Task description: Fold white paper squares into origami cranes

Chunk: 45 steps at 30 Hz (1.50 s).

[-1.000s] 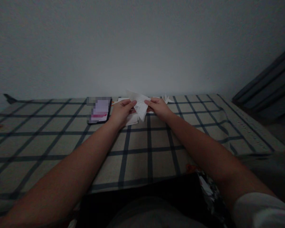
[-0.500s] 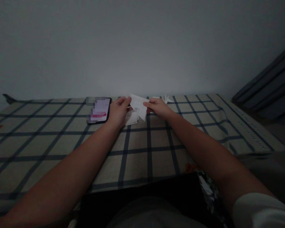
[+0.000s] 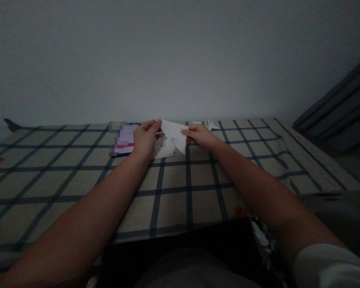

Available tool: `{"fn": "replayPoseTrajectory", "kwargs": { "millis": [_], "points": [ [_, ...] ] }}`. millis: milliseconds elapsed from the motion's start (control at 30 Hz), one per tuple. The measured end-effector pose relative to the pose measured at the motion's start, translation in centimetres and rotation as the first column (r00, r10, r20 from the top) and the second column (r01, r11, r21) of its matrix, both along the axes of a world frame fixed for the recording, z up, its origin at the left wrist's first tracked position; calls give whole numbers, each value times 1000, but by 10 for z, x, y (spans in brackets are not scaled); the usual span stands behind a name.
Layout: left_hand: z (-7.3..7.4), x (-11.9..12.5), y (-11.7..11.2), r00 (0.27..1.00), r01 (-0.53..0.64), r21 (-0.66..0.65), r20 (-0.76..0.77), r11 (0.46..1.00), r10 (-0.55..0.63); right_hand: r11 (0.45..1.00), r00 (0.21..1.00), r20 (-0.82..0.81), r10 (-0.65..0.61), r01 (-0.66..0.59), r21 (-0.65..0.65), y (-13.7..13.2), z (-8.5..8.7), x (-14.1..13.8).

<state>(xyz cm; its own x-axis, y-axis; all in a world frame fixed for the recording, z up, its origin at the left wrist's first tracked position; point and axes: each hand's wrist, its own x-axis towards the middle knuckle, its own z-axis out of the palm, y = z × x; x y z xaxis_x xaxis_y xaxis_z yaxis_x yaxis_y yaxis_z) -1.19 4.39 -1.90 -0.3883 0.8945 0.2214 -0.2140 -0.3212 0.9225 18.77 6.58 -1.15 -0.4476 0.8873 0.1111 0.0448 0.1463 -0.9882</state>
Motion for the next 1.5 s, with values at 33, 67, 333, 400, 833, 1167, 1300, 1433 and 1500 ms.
{"fn": "replayPoseTrajectory", "kwargs": {
  "millis": [33, 67, 333, 400, 833, 1167, 1300, 1433, 1500],
  "points": [
    [0, 0, 0, 1000, -6, -2, 3, 1000, 6, 1000, 1000, 1, 7, -7, -4, 0, 0, 1],
    [1, -1, 1, 1000, -12, -1, 3, 1000, 12, 1000, 1000, -1, 13, -13, -7, 0, 0, 1],
    [3, 0, -1, 1000, -14, 27, 3, 1000, 14, 1000, 1000, 3, 5, -5, 1, 3, -4, 2],
    [3, -1, -1, 1000, -1, 28, 21, 1000, 0, 1000, 1000, -3, 7, -7, 14, 4, -6, 2],
    [3, 3, -5, 956, 293, -140, 21, 946, -293, 997, 998, -29, -61, 62, 48, 1, -5, -2],
    [1, 6, -12, 895, 367, -232, -176, 901, -410, 996, 988, -131, -82, 85, 23, 3, -7, -5],
    [2, 5, -12, 865, 459, -234, -102, 857, -491, 991, 977, -176, -123, 129, 22, 8, -11, -2],
    [2, 5, -10, 874, 434, -238, -124, 869, -470, 992, 975, -179, -129, 129, -9, 11, -13, -3],
    [3, 5, -10, 879, 434, -227, -106, 872, -465, 991, 976, -175, -134, 134, -11, 11, -14, -3]
  ]
}}
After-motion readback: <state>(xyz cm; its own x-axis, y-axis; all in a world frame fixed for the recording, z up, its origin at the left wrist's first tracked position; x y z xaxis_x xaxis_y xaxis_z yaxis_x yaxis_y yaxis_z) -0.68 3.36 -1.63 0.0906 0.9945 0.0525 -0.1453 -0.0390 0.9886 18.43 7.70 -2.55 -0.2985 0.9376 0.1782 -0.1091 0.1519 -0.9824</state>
